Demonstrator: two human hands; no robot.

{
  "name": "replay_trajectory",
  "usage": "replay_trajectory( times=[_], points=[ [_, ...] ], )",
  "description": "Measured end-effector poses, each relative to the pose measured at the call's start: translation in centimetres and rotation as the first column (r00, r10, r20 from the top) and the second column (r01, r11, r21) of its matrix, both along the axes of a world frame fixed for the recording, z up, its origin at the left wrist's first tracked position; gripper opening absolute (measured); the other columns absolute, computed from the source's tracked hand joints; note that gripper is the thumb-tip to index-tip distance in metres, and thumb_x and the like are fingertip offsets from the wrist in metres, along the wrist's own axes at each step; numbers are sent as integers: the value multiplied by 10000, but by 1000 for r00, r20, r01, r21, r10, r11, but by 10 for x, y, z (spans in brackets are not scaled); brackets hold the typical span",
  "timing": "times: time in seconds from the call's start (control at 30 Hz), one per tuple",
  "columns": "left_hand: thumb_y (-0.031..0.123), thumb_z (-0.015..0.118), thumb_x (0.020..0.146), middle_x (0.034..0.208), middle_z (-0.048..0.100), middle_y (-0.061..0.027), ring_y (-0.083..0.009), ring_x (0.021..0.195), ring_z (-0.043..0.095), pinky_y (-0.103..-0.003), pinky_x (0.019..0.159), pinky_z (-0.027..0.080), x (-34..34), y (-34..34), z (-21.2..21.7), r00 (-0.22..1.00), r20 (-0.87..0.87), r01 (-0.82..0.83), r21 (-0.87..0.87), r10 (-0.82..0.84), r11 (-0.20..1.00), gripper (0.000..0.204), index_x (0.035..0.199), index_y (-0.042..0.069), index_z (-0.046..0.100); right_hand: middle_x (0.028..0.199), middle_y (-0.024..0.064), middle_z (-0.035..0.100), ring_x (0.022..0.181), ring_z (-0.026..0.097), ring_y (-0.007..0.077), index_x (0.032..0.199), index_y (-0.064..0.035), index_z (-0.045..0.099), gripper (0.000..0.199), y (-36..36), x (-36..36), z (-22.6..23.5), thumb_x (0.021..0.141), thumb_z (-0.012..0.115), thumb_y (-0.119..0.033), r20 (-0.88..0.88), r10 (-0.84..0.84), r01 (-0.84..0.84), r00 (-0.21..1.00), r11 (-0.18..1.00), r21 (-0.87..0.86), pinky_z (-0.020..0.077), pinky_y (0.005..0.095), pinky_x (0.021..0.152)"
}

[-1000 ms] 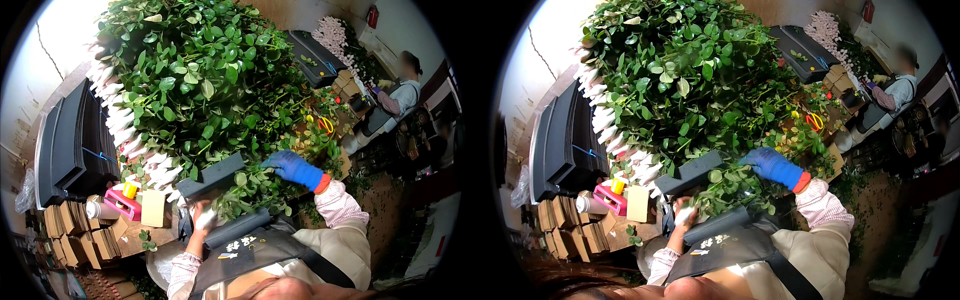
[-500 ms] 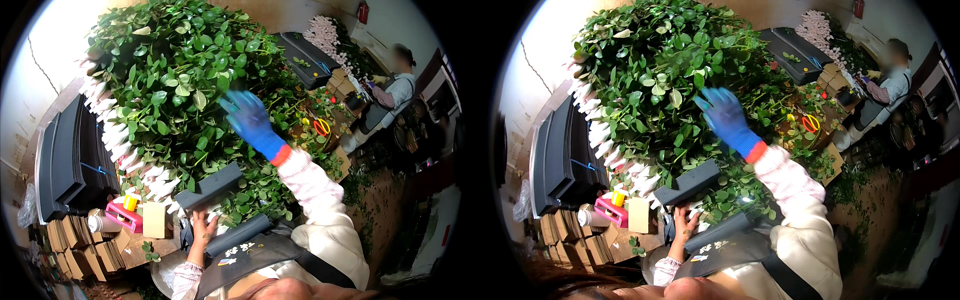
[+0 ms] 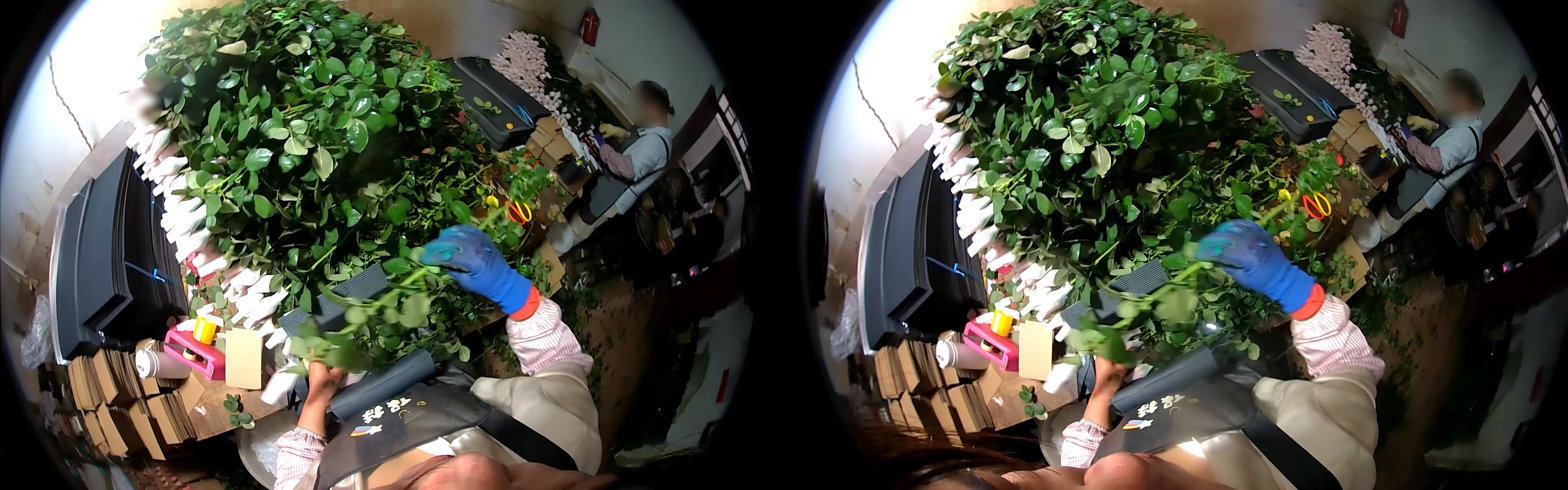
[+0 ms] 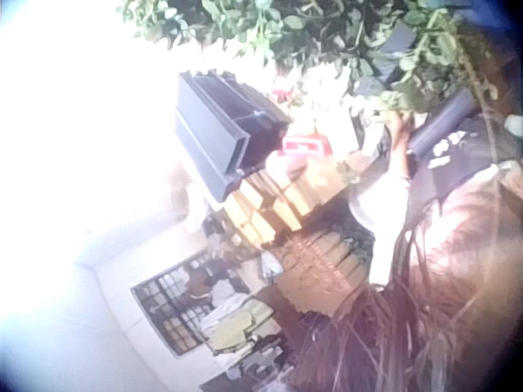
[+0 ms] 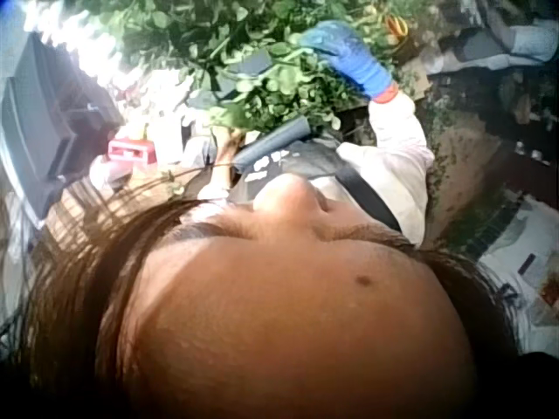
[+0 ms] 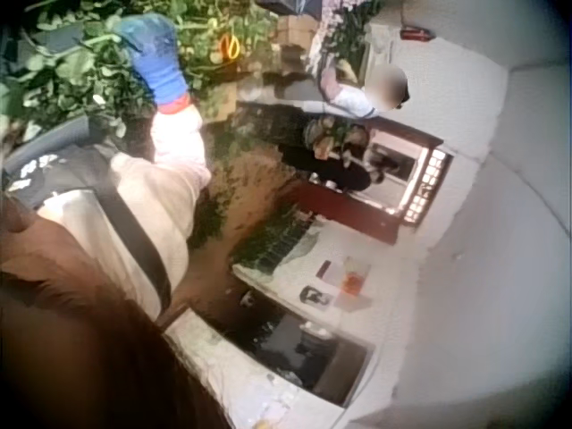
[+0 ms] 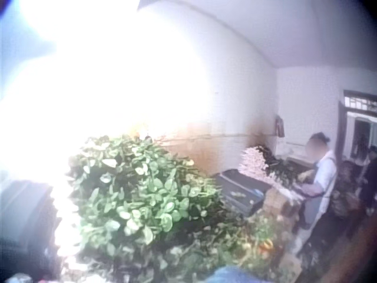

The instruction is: The person wraps individual rose stems with white protective foam sleeves and places them into a black plastic tray. They then cover the roses with a black foam sheet and secure the tray with a rubber band. The person repeats this process for multiple roses.

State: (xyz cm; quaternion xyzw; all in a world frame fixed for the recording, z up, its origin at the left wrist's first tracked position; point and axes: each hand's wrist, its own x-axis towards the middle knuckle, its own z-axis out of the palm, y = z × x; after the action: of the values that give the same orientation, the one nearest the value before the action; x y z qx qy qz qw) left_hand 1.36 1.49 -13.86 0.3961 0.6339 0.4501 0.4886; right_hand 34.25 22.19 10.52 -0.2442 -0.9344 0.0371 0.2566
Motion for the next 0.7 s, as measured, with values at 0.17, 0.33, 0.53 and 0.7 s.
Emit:
replay_trajectory(
  times=[0.17,0.33,0.53,0.7],
  points=[
    [306,743,877,1127,617,-253,-417,1023,624,-481,895,507,-3,5,-6,801,-594,163,108,-68,981,453,1219,41,608,1176,19,687,1085,628,278,1184,-217,701,394,30,61,-118,795,727,-164,290,-153,200,945,970,-140,486,446,973],
    [240,756,876,1116,689,-188,-363,977,671,-431,953,496,-8,0,-10,915,-399,131,141,-65,981,450,1244,14,631,1082,89,707,968,667,319,1159,-180,703,311,0,-24,-83,873,674,-297,577,-336,392,745,920,29,533,427,871],
    [277,723,897,1210,637,-248,-434,1143,593,-469,1010,466,-1,0,18,861,-506,126,113,-52,986,456,1269,35,618,956,148,730,885,706,341,1149,-155,698,402,-59,-142,-62,913,635,-474,563,182,145,806,862,-486,556,475,774],
    [321,704,906,1290,576,-285,-429,1218,536,-480,1047,413,2,4,19,882,-470,85,76,-39,993,441,1191,-9,640,907,123,738,864,712,328,994,-125,743,390,-45,-163,-195,894,645,-489,781,25,273,624,929,-248,555,485,756]
  ],
)
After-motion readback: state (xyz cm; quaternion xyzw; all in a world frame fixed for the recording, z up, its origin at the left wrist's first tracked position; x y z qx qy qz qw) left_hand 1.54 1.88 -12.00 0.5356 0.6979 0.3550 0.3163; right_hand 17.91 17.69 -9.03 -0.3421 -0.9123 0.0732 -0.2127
